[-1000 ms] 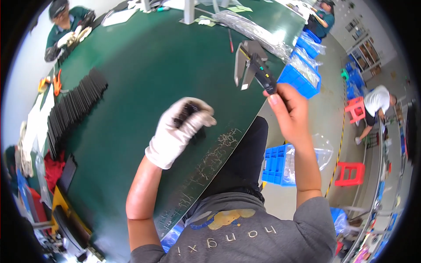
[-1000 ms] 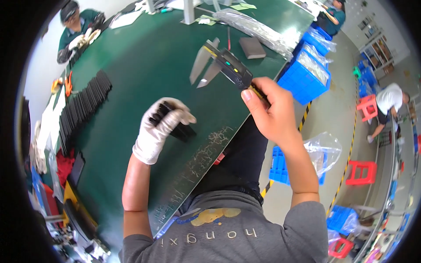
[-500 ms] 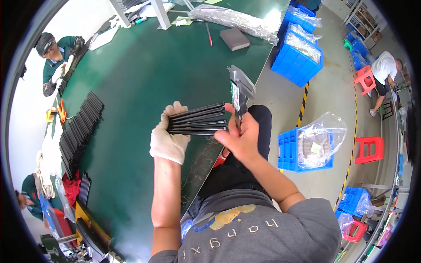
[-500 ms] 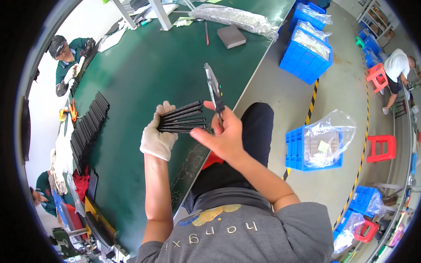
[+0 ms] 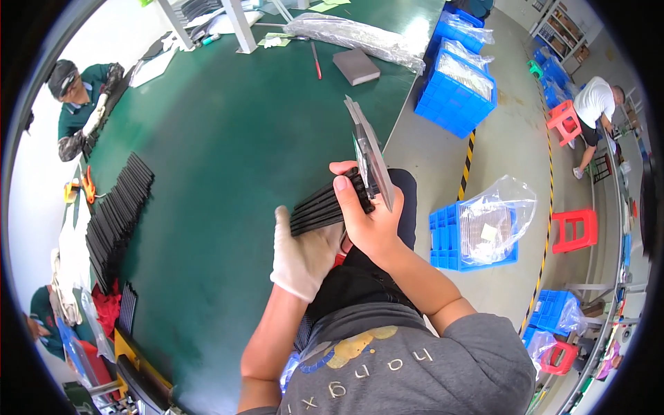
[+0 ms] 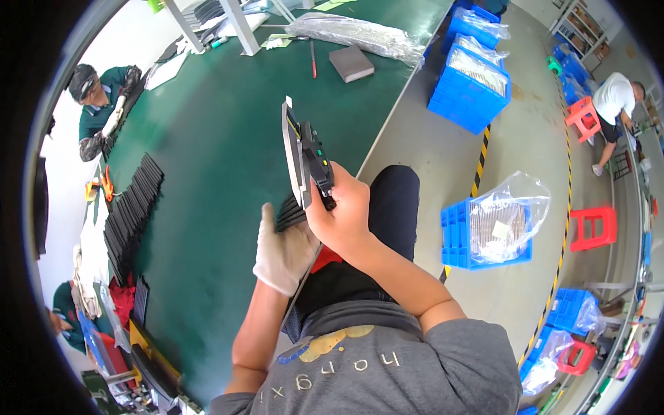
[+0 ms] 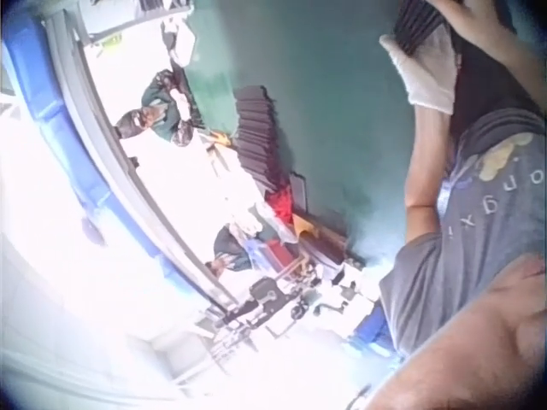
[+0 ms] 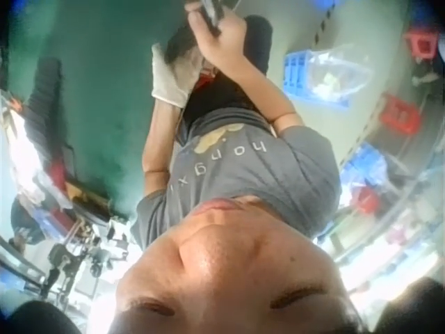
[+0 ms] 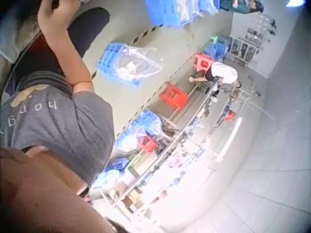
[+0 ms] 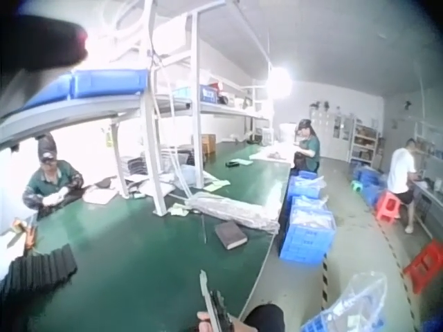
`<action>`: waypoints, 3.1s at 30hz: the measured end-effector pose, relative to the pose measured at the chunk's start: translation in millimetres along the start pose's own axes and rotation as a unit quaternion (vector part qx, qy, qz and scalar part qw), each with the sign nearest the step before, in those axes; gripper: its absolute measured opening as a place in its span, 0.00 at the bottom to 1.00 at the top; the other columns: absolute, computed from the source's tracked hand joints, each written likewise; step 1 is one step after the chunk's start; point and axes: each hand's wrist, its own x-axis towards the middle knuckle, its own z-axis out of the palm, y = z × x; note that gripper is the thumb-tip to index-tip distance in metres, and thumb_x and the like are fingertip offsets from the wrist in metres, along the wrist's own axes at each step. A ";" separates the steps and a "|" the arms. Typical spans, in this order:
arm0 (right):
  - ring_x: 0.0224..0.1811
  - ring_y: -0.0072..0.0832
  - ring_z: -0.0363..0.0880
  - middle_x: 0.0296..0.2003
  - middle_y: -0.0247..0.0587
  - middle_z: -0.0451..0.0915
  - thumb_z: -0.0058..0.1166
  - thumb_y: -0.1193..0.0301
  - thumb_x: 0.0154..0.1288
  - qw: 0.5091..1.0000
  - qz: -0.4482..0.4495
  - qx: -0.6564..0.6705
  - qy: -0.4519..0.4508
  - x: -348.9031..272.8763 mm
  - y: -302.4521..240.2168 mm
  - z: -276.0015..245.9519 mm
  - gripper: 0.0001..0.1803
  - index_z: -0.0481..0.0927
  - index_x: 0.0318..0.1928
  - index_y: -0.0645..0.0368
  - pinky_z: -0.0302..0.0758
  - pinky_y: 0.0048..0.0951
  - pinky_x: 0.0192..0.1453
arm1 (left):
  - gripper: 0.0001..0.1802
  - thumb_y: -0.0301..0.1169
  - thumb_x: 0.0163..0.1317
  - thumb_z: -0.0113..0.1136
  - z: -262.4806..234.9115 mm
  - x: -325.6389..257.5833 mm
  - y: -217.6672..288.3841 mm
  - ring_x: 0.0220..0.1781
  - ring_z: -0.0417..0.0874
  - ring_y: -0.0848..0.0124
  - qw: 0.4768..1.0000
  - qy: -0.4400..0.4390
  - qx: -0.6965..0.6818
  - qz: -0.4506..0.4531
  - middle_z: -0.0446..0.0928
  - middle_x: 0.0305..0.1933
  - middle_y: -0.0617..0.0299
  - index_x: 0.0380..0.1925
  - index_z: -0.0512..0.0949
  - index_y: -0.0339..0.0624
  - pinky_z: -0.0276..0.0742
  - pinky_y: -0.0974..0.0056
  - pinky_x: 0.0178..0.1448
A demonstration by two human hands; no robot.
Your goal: Measuring various mechanical parts and rods using a digital caliper for quality control.
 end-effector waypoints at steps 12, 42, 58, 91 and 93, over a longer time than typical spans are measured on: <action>0.22 0.09 0.63 0.22 0.25 0.71 0.56 0.78 0.57 0.991 -0.053 -0.064 -0.101 8.7 -23.4 18.1 0.12 0.77 0.43 0.64 0.60 0.16 0.25 | 0.13 0.33 0.59 0.54 22.6 14.6 10.1 0.33 0.73 0.73 0.484 -0.081 0.759 0.428 0.69 0.35 0.64 0.41 0.68 0.41 0.70 0.70 0.36; 0.16 0.28 0.70 0.21 0.37 0.75 0.61 0.63 0.53 0.877 -0.138 -0.410 -0.210 57.7 -68.8 -61.3 0.15 0.78 0.36 0.62 0.64 0.27 0.20 | 0.29 0.08 0.47 0.55 28.5 -5.1 22.8 0.31 0.79 0.75 0.534 -0.234 0.630 0.513 0.78 0.35 0.58 0.51 0.73 0.42 0.73 0.75 0.34; 0.15 0.32 0.72 0.17 0.35 0.73 0.66 0.57 0.46 0.840 -0.224 -0.454 -0.195 62.5 -62.9 -56.1 0.18 0.77 0.27 0.57 0.64 0.29 0.17 | 0.11 0.23 0.64 0.49 40.9 -25.9 25.6 0.45 0.80 0.67 0.540 -0.135 0.701 0.446 0.79 0.44 0.52 0.46 0.73 0.33 0.72 0.67 0.52; 0.16 0.33 0.73 0.19 0.36 0.74 0.67 0.59 0.46 0.836 -0.206 -0.469 -0.196 59.0 -77.4 -41.7 0.18 0.76 0.28 0.59 0.65 0.29 0.18 | 0.14 0.19 0.51 0.65 33.8 -15.6 24.4 0.25 0.76 0.77 0.516 -0.064 0.641 0.564 0.79 0.30 0.62 0.39 0.79 0.40 0.72 0.74 0.31; 0.17 0.34 0.73 0.21 0.37 0.75 0.65 0.61 0.47 0.833 -0.216 -0.468 -0.202 59.0 -76.1 -41.4 0.17 0.76 0.31 0.59 0.66 0.30 0.18 | 0.13 0.20 0.52 0.64 35.0 -17.4 24.7 0.25 0.76 0.77 0.530 -0.063 0.643 0.549 0.79 0.30 0.61 0.40 0.79 0.40 0.72 0.74 0.31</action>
